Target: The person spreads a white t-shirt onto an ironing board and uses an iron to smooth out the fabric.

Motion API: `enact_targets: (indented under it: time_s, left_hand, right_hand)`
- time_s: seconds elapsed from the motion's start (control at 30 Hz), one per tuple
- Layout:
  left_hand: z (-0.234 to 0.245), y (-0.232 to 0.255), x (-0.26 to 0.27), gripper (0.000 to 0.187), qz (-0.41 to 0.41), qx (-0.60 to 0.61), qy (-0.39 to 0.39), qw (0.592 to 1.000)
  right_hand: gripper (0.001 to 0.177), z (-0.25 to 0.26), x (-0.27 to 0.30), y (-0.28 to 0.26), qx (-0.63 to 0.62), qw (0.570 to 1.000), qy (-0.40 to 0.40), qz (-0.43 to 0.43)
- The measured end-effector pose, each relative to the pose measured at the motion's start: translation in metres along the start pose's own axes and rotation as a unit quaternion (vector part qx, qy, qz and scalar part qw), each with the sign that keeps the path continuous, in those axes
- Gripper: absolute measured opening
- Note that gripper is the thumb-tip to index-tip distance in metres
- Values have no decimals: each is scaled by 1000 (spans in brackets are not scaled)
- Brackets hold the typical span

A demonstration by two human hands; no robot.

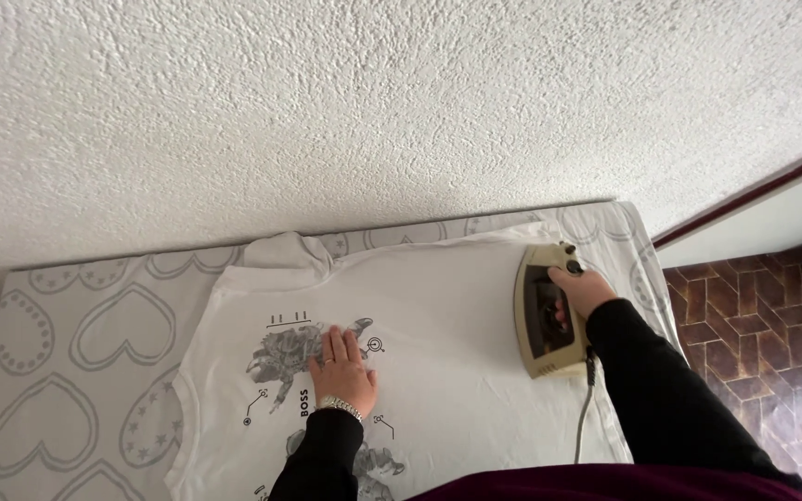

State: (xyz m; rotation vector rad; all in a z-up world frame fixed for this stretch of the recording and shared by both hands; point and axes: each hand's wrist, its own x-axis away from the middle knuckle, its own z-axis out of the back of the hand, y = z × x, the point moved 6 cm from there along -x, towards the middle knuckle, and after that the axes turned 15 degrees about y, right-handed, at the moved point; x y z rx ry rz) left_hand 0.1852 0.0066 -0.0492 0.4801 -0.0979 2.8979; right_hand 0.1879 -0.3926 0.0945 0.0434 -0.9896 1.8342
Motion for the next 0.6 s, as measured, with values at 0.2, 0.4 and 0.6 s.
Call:
enact_targets:
  time_s: [0.2,0.4,0.6]
  left_hand:
    - [-2,-1,0,88,5,8,-7,1000]
    - [3,0,3,89,-3,2,-32,999]
    - [-6,0,-2,90,2,3,-24,1000]
  right_hand:
    - [39,20,10,56,0,1000,10,-20]
    - [30,44,40,133,27,999,-15,-42]
    - [30,53,48,159,25,997,-1,-67]
